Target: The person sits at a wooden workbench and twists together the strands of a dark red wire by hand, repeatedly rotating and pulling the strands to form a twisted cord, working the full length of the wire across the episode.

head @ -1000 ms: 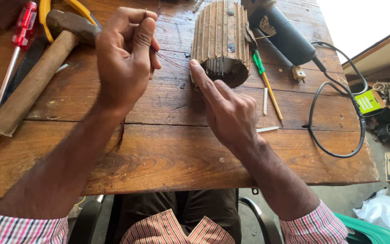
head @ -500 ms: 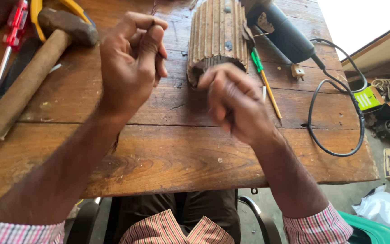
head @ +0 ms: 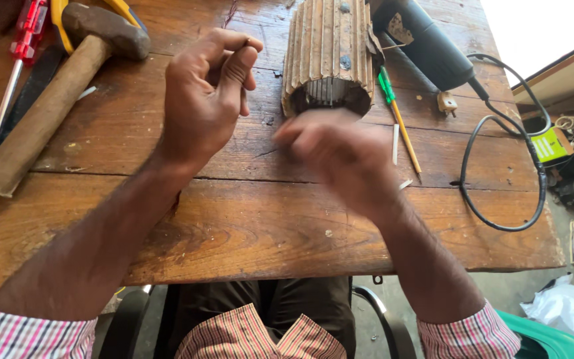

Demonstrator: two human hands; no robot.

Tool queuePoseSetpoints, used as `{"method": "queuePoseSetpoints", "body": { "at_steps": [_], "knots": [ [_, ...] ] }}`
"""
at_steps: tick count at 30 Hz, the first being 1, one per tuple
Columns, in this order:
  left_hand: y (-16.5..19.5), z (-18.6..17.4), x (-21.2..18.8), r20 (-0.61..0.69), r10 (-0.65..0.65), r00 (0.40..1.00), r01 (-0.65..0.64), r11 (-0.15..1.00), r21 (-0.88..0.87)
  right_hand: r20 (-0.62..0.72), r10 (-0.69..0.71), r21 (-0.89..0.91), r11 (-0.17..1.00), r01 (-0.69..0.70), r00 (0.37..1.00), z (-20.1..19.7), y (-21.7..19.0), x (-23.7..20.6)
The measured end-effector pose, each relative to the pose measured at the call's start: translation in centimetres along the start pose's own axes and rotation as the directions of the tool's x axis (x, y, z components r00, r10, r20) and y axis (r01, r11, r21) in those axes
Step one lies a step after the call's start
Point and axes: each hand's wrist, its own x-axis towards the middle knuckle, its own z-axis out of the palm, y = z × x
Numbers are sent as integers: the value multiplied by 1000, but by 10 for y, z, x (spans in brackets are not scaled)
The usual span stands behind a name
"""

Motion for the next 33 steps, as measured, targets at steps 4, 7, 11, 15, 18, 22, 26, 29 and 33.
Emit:
{"method": "queuePoseSetpoints", "body": {
  "at_steps": [4, 7, 11, 15, 18, 22, 26, 29, 33],
  "knots": [
    [3, -7, 5, -50, 194, 980, -195, 981, -12, -345, 347, 122, 938, -325, 872, -1, 8, 7],
    [8, -20, 6, -83, 267, 960, -272, 961, -56, -137, 381, -241, 882, -404, 914, 9, 12, 5],
    [9, -17, 3, -127, 58, 990, -77, 986, -151, 385, -133, -163, 964, 209, 913, 15, 9, 0],
    [4, -2, 0, -104, -318, 943, 281, 921, -269, 413, -79, 334, 940, -69, 907, 1, 4, 4],
    [3, -3, 1, -78, -488, 870, 425, 819, -384, 71, 183, 404, 894, -196, 981, -6, 7, 7],
    [5, -30, 10, -183, -346, 920, 259, 889, -379, -161, 416, 191, 903, -386, 895, 2, 10, 7],
    [8, -41, 14, -196, -300, 934, 149, 823, -548, 250, 276, -145, 958, -246, 928, 14, 5, 2],
    [5, -33, 12, -209, -503, 839, 316, 762, -566, 499, -52, -81, 991, 106, 865, 18, 1, 3],
    [-5, -20, 9, -97, -615, 783, 454, 670, -588, 399, 39, 356, 914, -194, 916, 5, -3, 9]
  ]
}}
